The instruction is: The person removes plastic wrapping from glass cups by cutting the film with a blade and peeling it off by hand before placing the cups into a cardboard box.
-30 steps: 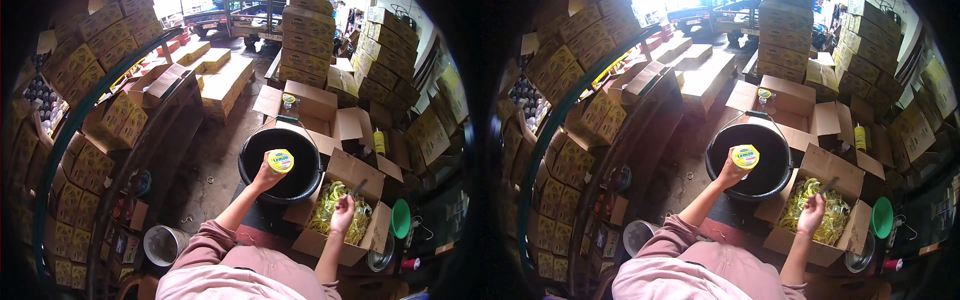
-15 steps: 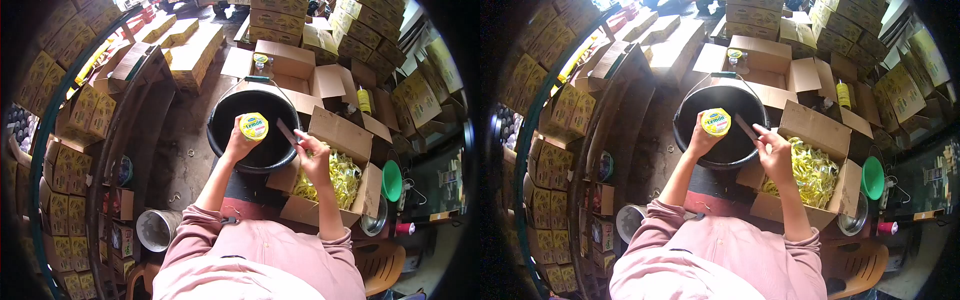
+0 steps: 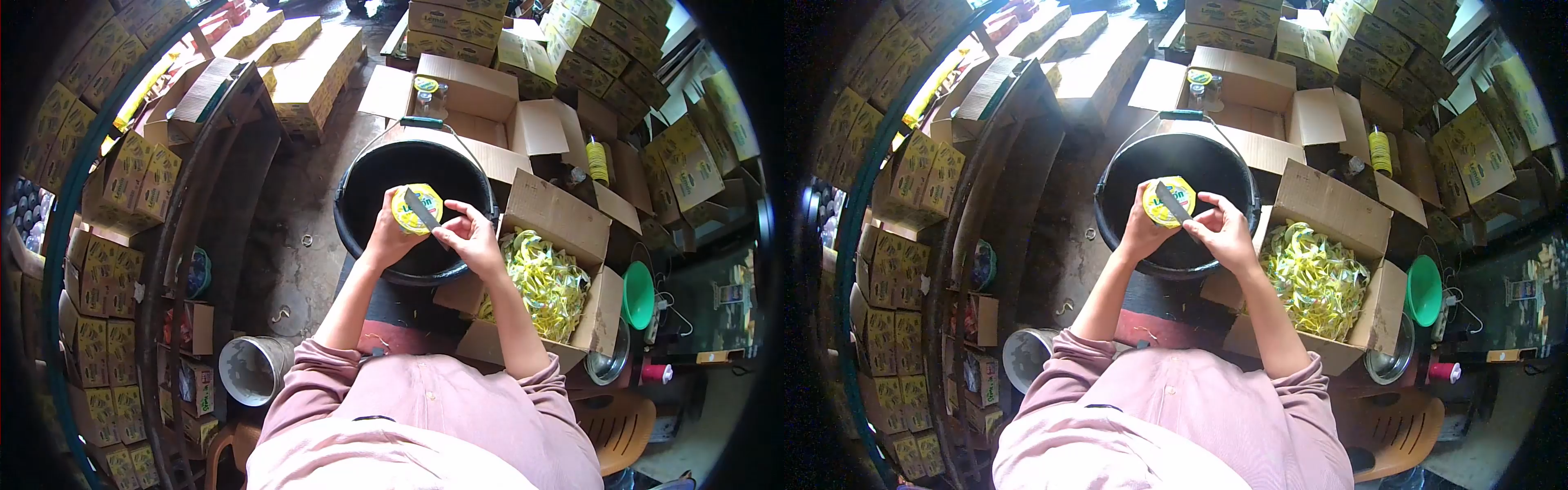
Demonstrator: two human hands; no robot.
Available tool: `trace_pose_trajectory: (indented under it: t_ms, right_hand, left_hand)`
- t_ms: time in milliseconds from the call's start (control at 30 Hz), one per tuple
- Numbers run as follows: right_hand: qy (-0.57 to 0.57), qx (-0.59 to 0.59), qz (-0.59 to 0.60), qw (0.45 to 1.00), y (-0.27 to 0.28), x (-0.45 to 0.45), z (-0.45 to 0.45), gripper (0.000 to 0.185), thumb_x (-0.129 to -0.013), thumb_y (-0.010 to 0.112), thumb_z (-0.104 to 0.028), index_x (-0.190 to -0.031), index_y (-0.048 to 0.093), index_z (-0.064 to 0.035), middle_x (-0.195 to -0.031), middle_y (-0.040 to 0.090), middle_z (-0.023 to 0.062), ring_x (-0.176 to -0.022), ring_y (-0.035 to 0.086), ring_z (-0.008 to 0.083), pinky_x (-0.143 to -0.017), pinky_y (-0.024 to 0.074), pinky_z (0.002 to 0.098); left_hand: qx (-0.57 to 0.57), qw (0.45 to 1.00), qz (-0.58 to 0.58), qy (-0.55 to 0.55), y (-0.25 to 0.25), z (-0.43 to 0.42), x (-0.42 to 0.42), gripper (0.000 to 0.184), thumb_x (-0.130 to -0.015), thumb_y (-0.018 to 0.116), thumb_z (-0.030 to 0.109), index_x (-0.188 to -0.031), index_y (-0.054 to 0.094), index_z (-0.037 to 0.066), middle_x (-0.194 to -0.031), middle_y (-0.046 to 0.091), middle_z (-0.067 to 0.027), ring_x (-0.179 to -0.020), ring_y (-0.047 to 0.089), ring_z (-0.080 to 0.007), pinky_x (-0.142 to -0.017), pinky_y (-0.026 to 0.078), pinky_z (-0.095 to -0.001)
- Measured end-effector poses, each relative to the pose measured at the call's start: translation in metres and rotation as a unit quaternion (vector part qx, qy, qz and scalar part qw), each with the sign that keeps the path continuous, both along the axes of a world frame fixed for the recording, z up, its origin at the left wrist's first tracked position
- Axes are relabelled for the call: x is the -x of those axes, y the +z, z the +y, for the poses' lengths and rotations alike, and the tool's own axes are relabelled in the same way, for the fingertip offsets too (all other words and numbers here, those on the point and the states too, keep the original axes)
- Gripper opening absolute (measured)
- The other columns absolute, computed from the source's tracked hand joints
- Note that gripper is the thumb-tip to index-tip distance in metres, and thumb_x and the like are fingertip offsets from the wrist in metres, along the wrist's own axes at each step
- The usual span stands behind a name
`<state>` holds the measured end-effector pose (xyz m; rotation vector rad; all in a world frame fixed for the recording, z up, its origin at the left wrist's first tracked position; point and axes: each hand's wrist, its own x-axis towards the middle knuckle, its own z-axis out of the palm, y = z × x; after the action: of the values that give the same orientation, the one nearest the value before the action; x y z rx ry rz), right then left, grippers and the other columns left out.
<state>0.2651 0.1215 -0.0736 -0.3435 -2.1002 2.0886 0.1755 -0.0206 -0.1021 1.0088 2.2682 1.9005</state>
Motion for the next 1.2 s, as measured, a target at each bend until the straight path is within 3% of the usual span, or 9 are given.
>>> trace_pose_trajectory:
  t_ms: [200, 300, 400, 467, 600, 633, 800, 1000, 1200]
  right_hand:
    - [-0.061, -0.201, 0.041, 0.977, 0.027, -0.002, -0.008, 0.037, -0.069, 0.072, -0.012, -0.101, 0.057, -0.0035, -0.091, 0.056, 0.0105, -0.07, 0.059, 0.0137, -0.063, 0.0475, 0.0263]
    - [-0.061, -0.364, 0.197, 0.908, 0.037, -0.004, -0.014, 0.036, -0.062, 0.075, -0.021, -0.092, 0.061, -0.0076, -0.087, 0.055, 0.0099, -0.081, 0.055, 0.0245, -0.073, 0.0438, 0.0382]
    - [-0.088, -0.585, 0.156, 0.791, 0.06, -0.021, -0.033, 0.031, -0.06, 0.073, -0.019, -0.087, 0.062, -0.0116, -0.091, 0.055, 0.0045, -0.093, 0.05, 0.0217, -0.084, 0.0335, 0.0372]
    - [-0.093, -0.642, 0.165, 0.743, 0.046, -0.022, -0.035, 0.029, -0.061, 0.071, -0.017, -0.089, 0.062, -0.0131, -0.092, 0.055, 0.0012, -0.094, 0.049, 0.0195, -0.085, 0.0313, 0.0365]
    - [-0.085, -0.648, 0.174, 0.736, 0.03, -0.014, -0.031, 0.026, -0.067, 0.065, -0.01, -0.093, 0.063, -0.009, -0.085, 0.058, -0.0007, -0.092, 0.049, 0.016, -0.08, 0.0324, 0.033]
    - [-0.105, -0.637, 0.193, 0.739, 0.03, -0.011, -0.033, 0.021, -0.069, 0.064, -0.007, -0.09, 0.062, -0.0084, -0.076, 0.058, 0.0013, -0.084, 0.052, 0.018, -0.077, 0.0345, 0.0344]
    - [-0.107, -0.617, 0.185, 0.757, 0.031, -0.008, -0.032, 0.022, -0.071, 0.06, -0.001, -0.092, 0.061, -0.0064, -0.075, 0.057, 0.0054, -0.075, 0.055, 0.0212, -0.072, 0.0381, 0.0336]
    - [-0.11, -0.541, 0.171, 0.816, 0.029, -0.006, -0.027, 0.028, -0.073, 0.057, 0.001, -0.1, 0.06, -0.0059, -0.076, 0.058, 0.0087, -0.072, 0.056, 0.0243, -0.071, 0.0404, 0.0345]
    - [-0.076, -0.559, 0.167, 0.808, 0.027, -0.004, -0.024, 0.03, -0.074, 0.055, 0.0, -0.103, 0.06, -0.0073, -0.075, 0.056, 0.0069, -0.074, 0.055, 0.0219, -0.07, 0.0393, 0.0334]
  left_hand:
    - [-0.011, 1.0, -0.019, -0.002, 0.0, 0.001, 0.0, 0.07, -0.057, 0.079, 0.01, -0.113, 0.037, 0.002, -0.102, 0.055, -0.0138, -0.098, 0.056, -0.0263, -0.083, 0.045, -0.0334]
    - [-0.042, 0.999, -0.016, -0.005, 0.002, 0.001, -0.001, 0.07, -0.057, 0.079, 0.009, -0.112, 0.037, 0.002, -0.101, 0.055, -0.0129, -0.096, 0.057, -0.0235, -0.082, 0.046, -0.0321]
    - [-0.035, 0.999, 0.026, 0.025, 0.001, 0.002, 0.001, 0.07, -0.058, 0.079, 0.01, -0.112, 0.036, 0.001, -0.1, 0.056, -0.0126, -0.094, 0.058, -0.0224, -0.081, 0.046, -0.0314]
    - [-0.021, 0.999, 0.0, 0.028, 0.005, 0.0, -0.001, 0.07, -0.059, 0.079, 0.011, -0.113, 0.036, 0.0, -0.101, 0.056, -0.0131, -0.094, 0.057, -0.0231, -0.082, 0.046, -0.032]
    - [-0.004, 0.999, 0.025, 0.033, 0.004, 0.0, 0.0, 0.07, -0.06, 0.079, 0.014, -0.114, 0.036, 0.0, -0.102, 0.056, -0.0141, -0.096, 0.058, -0.0249, -0.082, 0.047, -0.0323]
    - [-0.013, 0.999, 0.005, 0.029, 0.006, 0.0, 0.0, 0.068, -0.059, 0.079, 0.014, -0.113, 0.04, 0.0, -0.104, 0.053, -0.0133, -0.097, 0.056, -0.0249, -0.083, 0.045, -0.0324]
    - [-0.003, 0.999, -0.036, 0.016, 0.005, -0.001, -0.002, 0.061, -0.059, 0.079, 0.013, -0.11, 0.047, 0.001, -0.11, 0.047, -0.0121, -0.1, 0.053, -0.0251, -0.085, 0.043, -0.033]
    - [-0.037, 0.998, -0.039, -0.018, 0.007, 0.0, -0.003, 0.062, -0.062, 0.078, 0.014, -0.112, 0.042, 0.001, -0.104, 0.056, -0.0109, -0.097, 0.056, -0.0226, -0.086, 0.043, -0.0312]
    - [-0.016, 1.0, -0.02, 0.0, 0.009, -0.001, -0.004, 0.063, -0.062, 0.078, 0.016, -0.111, 0.042, 0.001, -0.104, 0.056, -0.0112, -0.097, 0.057, -0.0222, -0.086, 0.044, -0.0313]
